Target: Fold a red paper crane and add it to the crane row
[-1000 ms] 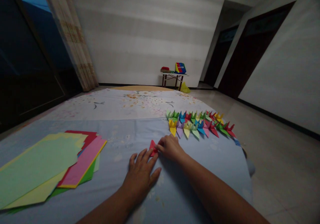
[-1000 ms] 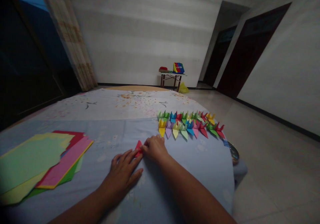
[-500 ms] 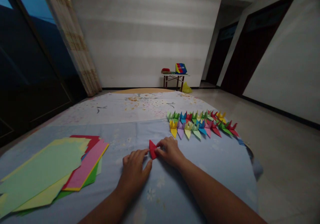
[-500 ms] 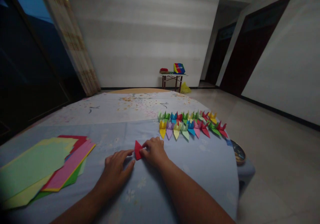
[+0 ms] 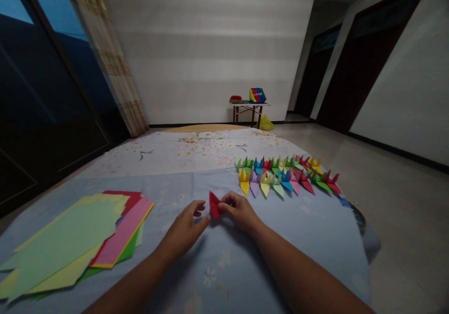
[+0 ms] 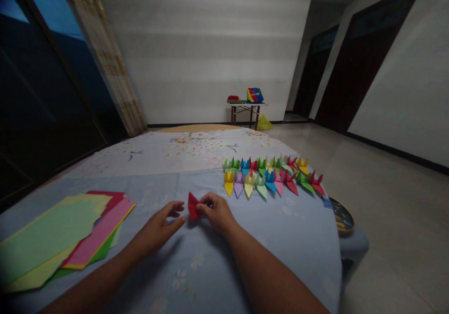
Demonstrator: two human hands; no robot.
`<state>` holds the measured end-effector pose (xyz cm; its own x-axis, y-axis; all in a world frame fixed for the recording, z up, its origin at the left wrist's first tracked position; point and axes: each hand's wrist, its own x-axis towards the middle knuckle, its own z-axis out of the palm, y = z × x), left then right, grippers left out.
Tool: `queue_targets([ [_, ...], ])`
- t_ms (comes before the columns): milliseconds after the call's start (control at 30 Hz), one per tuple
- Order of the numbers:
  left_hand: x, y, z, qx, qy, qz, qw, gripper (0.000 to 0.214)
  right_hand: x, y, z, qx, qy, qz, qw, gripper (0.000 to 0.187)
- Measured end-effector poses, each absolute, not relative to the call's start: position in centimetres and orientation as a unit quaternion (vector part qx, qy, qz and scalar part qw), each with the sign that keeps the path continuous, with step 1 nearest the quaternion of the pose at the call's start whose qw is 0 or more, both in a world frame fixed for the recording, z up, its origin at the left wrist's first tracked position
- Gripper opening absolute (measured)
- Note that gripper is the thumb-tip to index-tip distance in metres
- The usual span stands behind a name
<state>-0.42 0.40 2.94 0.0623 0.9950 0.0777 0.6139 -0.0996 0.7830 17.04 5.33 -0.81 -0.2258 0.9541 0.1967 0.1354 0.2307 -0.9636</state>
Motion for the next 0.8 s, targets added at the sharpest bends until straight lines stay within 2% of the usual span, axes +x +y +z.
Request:
queue_targets([
  [100,0.0,1.2,2.9,0.629,0.568,0.364,0.386,0.044,17.2,5.8,-1.0,-0.359,-0.581,0.548,0.482,0.024],
  [200,0.9,1.4,2.6,0.588,0.544,0.385,0.459,0.045,17.3,6.1,-1.0,-0.327,-0.551,0.584,0.498,0.029],
  [633,1.3,0.8,1.1,0.478,0.538,0.479,0.504,0.054,17.1,5.9,-0.5,-0.276,-0.507,0.634,0.515,0.028],
  [800,1.9,0.3,1.7,0.429,0.539,0.507,0.518,0.064,17.2,5.8,-0.4,-0.283,-0.506,0.632,0.515,0.029],
])
